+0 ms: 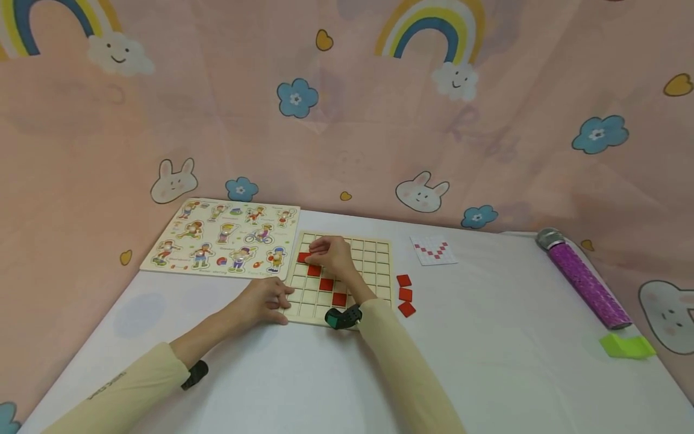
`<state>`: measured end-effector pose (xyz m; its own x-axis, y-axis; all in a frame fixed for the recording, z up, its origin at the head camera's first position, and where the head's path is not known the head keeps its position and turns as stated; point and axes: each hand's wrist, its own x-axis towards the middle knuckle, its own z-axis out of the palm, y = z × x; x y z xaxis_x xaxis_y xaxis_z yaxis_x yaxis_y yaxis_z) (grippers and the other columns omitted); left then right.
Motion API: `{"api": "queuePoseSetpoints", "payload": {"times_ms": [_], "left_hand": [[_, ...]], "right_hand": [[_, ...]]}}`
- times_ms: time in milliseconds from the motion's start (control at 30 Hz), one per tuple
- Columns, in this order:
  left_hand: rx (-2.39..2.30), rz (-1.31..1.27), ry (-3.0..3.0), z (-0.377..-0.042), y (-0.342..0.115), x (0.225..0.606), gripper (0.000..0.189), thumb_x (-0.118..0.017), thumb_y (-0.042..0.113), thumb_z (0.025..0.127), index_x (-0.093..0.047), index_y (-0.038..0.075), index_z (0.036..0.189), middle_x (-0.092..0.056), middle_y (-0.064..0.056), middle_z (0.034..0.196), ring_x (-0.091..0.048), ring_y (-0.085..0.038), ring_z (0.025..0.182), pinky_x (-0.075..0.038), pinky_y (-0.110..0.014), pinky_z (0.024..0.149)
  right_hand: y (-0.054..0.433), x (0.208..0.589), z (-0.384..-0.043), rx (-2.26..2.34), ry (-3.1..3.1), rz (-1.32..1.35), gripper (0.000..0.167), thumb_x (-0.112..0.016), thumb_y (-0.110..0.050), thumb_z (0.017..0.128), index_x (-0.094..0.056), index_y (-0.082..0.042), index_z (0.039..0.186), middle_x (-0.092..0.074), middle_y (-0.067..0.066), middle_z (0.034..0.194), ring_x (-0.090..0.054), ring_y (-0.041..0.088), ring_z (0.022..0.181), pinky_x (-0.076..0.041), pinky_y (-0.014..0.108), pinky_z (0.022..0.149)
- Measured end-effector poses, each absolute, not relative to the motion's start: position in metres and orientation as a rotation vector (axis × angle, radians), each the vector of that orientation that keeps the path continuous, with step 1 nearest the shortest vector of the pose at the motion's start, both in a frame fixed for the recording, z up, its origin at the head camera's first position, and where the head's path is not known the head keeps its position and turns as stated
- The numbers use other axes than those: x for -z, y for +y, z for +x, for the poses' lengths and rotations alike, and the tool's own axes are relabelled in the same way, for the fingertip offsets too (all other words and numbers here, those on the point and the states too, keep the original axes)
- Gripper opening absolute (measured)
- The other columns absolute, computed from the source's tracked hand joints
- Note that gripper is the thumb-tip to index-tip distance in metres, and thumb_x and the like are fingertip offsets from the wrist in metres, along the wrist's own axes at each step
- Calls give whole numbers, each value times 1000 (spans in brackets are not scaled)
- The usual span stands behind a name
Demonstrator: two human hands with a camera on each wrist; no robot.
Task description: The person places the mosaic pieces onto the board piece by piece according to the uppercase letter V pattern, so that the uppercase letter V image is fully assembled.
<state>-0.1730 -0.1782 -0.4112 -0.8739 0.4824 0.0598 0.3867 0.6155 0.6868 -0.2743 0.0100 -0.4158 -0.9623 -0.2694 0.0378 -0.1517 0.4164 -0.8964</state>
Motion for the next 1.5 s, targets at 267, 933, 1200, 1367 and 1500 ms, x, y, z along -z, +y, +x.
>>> {"api": "queuePoseSetpoints", "payload": {"times_ms": [267, 933, 1200, 1367, 1500], "left_hand": [[-1121, 728, 2691, -172, -175, 409, 17, -84, 5, 69, -68, 4, 77, -66, -18, 112, -60, -32, 106, -56, -29, 81], [-1182, 746, 2667, -168, -179, 408, 20, -83, 5, 70, -63, 6, 72, -64, -21, 114, -61, -36, 106, -57, -28, 80], [-1193, 693, 2633, -166, -179, 409, 22, -81, 6, 73, -60, 10, 69, -62, -17, 117, -57, -36, 115, -52, -42, 93], [-1182, 679, 2646, -166, -178, 408, 23, -81, 6, 74, -60, 11, 67, -62, -15, 117, -55, -36, 118, -48, -46, 97], [-1171, 672, 2655, -166, -177, 408, 23, -81, 6, 73, -60, 12, 66, -62, -15, 117, -55, -36, 117, -49, -44, 97]], "right_hand": [[13, 415, -273, 1630, 2517, -376, 22, -76, -2, 80, -68, 3, 100, -71, 15, 98, -69, 23, 88, -58, 24, 76], [105, 394, -229, 1685, 2471, -426, 27, -74, -7, 84, -66, 1, 107, -66, 19, 108, -65, 21, 89, -56, 24, 78], [144, 395, -203, 1695, 2489, -411, 29, -74, -9, 84, -65, -1, 110, -66, 18, 108, -63, 20, 91, -54, 17, 77], [171, 399, -190, 1667, 2532, -419, 31, -73, -10, 85, -64, 0, 113, -65, 19, 107, -61, 22, 92, -53, 15, 81], [195, 406, -183, 1645, 2523, -406, 32, -73, -10, 85, -64, 1, 114, -65, 18, 109, -61, 22, 92, -53, 17, 83]]}}
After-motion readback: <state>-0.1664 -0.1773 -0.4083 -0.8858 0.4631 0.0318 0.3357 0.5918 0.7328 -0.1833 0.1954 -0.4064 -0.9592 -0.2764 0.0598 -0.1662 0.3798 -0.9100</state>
